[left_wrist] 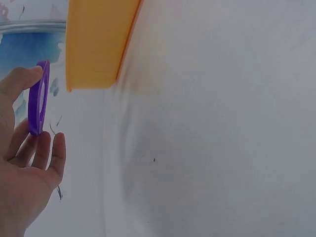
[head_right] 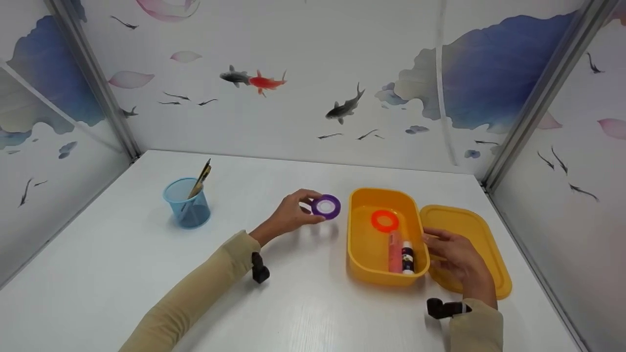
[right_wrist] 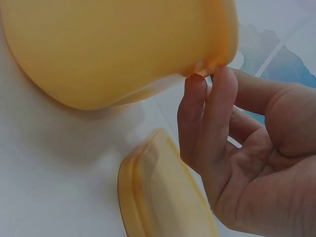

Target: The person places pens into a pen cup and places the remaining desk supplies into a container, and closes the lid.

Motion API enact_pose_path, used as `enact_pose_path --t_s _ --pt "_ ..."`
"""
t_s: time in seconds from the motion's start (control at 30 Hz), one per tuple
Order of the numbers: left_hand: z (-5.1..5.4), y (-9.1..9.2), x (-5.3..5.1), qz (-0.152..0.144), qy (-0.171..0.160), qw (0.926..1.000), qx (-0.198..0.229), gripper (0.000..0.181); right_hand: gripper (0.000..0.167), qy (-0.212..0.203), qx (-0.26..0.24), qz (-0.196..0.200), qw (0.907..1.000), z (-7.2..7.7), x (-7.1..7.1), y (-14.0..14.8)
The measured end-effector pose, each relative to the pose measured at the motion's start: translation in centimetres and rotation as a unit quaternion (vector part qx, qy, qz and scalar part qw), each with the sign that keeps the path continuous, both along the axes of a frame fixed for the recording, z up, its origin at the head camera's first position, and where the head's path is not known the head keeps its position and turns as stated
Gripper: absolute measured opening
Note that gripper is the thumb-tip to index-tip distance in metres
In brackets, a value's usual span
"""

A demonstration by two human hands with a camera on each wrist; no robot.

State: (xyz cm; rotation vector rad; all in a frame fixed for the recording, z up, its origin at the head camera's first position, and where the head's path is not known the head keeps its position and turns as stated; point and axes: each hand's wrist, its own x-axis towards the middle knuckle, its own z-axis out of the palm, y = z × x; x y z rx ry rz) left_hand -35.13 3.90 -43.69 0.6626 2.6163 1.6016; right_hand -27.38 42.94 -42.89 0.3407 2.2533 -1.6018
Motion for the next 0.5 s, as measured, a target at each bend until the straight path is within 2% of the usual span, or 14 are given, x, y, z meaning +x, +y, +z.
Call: enact_pose_path --t_s 0.2,0.5 --pt "0.1 0.9 0.4 -0.028 0.014 0.9995 -0.001 0.055 0.085 0.0 -0.014 0.0 0.9999 0.0 0.0 0.1" --pt "0.7 2.9 1.5 -0.079 0.022 0.9966 0.012 0.053 0.091 0.017 -0.009 0.007 0.9998 -0.2 -0.1 0.1"
